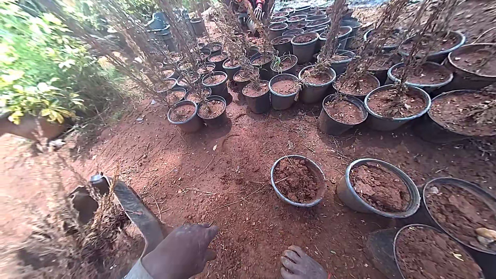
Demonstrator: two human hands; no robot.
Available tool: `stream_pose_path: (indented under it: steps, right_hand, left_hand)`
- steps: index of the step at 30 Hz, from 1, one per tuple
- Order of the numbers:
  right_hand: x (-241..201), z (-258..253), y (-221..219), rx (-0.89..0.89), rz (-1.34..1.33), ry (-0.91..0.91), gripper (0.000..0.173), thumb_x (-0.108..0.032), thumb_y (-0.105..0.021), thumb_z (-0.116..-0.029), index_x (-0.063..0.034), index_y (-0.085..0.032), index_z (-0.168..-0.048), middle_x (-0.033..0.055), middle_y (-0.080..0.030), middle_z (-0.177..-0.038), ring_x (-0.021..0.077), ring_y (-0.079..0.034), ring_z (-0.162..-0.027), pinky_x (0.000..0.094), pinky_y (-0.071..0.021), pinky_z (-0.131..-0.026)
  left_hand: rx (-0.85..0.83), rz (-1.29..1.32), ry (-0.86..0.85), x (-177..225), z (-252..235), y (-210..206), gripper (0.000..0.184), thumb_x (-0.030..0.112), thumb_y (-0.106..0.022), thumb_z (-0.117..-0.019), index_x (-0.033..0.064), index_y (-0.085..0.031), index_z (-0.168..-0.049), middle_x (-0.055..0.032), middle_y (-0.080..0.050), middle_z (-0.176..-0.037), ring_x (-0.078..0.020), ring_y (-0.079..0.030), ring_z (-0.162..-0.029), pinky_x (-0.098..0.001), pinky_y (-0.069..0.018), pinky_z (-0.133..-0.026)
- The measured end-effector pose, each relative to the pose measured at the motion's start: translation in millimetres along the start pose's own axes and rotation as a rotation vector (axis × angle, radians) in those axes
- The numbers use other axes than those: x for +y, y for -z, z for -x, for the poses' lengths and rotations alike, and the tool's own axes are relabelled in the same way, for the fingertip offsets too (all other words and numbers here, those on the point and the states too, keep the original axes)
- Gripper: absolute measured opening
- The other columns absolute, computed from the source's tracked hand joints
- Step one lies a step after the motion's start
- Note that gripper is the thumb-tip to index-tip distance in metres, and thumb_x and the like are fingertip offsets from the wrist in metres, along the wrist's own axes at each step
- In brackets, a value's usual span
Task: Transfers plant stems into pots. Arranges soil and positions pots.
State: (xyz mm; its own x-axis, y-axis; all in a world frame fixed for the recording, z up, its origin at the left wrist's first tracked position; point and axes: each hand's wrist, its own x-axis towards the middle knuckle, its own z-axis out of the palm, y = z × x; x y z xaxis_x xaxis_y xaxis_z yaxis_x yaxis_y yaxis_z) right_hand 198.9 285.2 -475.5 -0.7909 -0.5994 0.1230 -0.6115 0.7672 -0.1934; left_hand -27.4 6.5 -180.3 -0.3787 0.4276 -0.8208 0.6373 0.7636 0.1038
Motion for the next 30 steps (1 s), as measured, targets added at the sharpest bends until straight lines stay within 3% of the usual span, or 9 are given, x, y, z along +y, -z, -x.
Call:
stream_pose_path:
  steps: [8, 14, 16, 18, 19, 20, 23, 26, 30]
  right_hand:
    - [16, 24, -3, 0.166, 0.19, -0.15, 0.019, -0.022, -0.057, -0.099, -0.0241, -0.073, -0.109, 0.0018, -0.073, -0.105, 0.0258, -0.069, -0.098, 0.0427, -0.0575, -0.075]
    - [54, 47, 16, 0.221, 0.284, -0.333, 0.018, -0.013, -0.062, -0.0895, -0.0165, -0.075, -0.102, 0.0097, -0.072, -0.097, 0.029, -0.073, -0.083, 0.0402, -0.0609, -0.06]
    - [55, 46, 39, 0.087, 0.124, -0.607, 0.019, -0.016, -0.066, -0.0907, -0.0098, -0.076, -0.105, 0.0169, -0.073, -0.102, 0.0355, -0.075, -0.09, 0.0493, -0.0628, -0.065]
    - [63, 39, 70, -0.145, -0.288, -0.997, 0.031, -0.025, -0.061, -0.1001, -0.0052, -0.072, -0.121, 0.0202, -0.071, -0.121, 0.0374, -0.07, -0.112, 0.057, -0.0556, -0.095]
    - [70, 38, 82, -0.167, -0.514, -1.124, 0.032, -0.027, -0.063, -0.0999, -0.0046, -0.071, -0.122, 0.0189, -0.071, -0.12, 0.0336, -0.069, -0.113, 0.0537, -0.052, -0.101]
    - [74, 39, 92, -0.129, -0.72, -1.189, 0.029, -0.025, -0.066, -0.0984, -0.0038, -0.072, -0.117, 0.0164, -0.072, -0.111, 0.0276, -0.069, -0.101, 0.0476, -0.0533, -0.094]
    - [65, 27, 138, -0.012, -1.23, -1.268, 0.017, -0.021, -0.065, -0.1005, -0.0076, -0.067, -0.11, 0.0035, -0.067, -0.086, 0.0118, -0.061, -0.064, 0.0281, -0.0523, -0.057]
    - [61, -5, 199, 0.094, -1.35, -1.18, 0.014, -0.021, -0.065, -0.0972, -0.0106, -0.067, -0.106, -0.0004, -0.066, -0.081, 0.009, -0.06, -0.059, 0.024, -0.0507, -0.051]
    - [82, -54, 277, 0.134, -1.038, -1.061, 0.015, -0.026, -0.066, -0.0987, -0.0122, -0.071, -0.104, 0.002, -0.07, -0.086, 0.012, -0.065, -0.069, 0.0284, -0.0543, -0.061]
  left_hand:
    - [0.005, 0.002, 0.005, 1, 1, 0, 0.055, 0.042, -0.058, -0.1054, 0.0134, -0.049, -0.152, -0.0202, -0.059, -0.143, -0.0414, -0.06, -0.13, -0.0635, -0.0483, -0.104]
    - [0.026, 0.012, -0.018, 3, 6, 2, 0.055, 0.041, -0.058, -0.1055, 0.0122, -0.049, -0.152, -0.0213, -0.06, -0.143, -0.0424, -0.06, -0.128, -0.0641, -0.0488, -0.103]
    - [0.036, 0.017, -0.02, 2, 8, 1, 0.056, 0.04, -0.058, -0.1055, 0.0125, -0.049, -0.153, -0.021, -0.06, -0.143, -0.0421, -0.06, -0.128, -0.0642, -0.0483, -0.103]
    - [0.034, 0.011, -0.021, 2, 8, 1, 0.056, 0.041, -0.057, -0.1059, 0.0129, -0.048, -0.153, -0.0208, -0.059, -0.143, -0.0419, -0.059, -0.129, -0.064, -0.0479, -0.104]
    - [0.026, 0.006, -0.018, 3, 9, 2, 0.056, 0.041, -0.057, -0.106, 0.0128, -0.048, -0.153, -0.0209, -0.059, -0.144, -0.042, -0.059, -0.13, -0.0641, -0.0478, -0.104]
    - [0.023, 0.003, -0.017, 4, 9, 2, 0.055, 0.041, -0.057, -0.1061, 0.0126, -0.048, -0.153, -0.0209, -0.059, -0.143, -0.0421, -0.059, -0.13, -0.0641, -0.048, -0.104]
    - [0.026, 0.007, -0.026, 6, 9, 4, 0.055, 0.04, -0.057, -0.106, 0.0118, -0.049, -0.153, -0.0208, -0.059, -0.144, -0.0425, -0.06, -0.129, -0.0644, -0.0481, -0.104]
    - [0.022, -0.006, -0.043, 11, 7, 2, 0.052, 0.039, -0.057, -0.1062, 0.0085, -0.051, -0.149, -0.0231, -0.059, -0.142, -0.0444, -0.059, -0.129, -0.0659, -0.0474, -0.103]
    - [-0.041, -0.076, -0.108, 29, -4, -12, 0.047, 0.033, -0.059, -0.1054, 0.0032, -0.057, -0.142, -0.0256, -0.062, -0.137, -0.0469, -0.061, -0.125, -0.0673, -0.0486, -0.099]
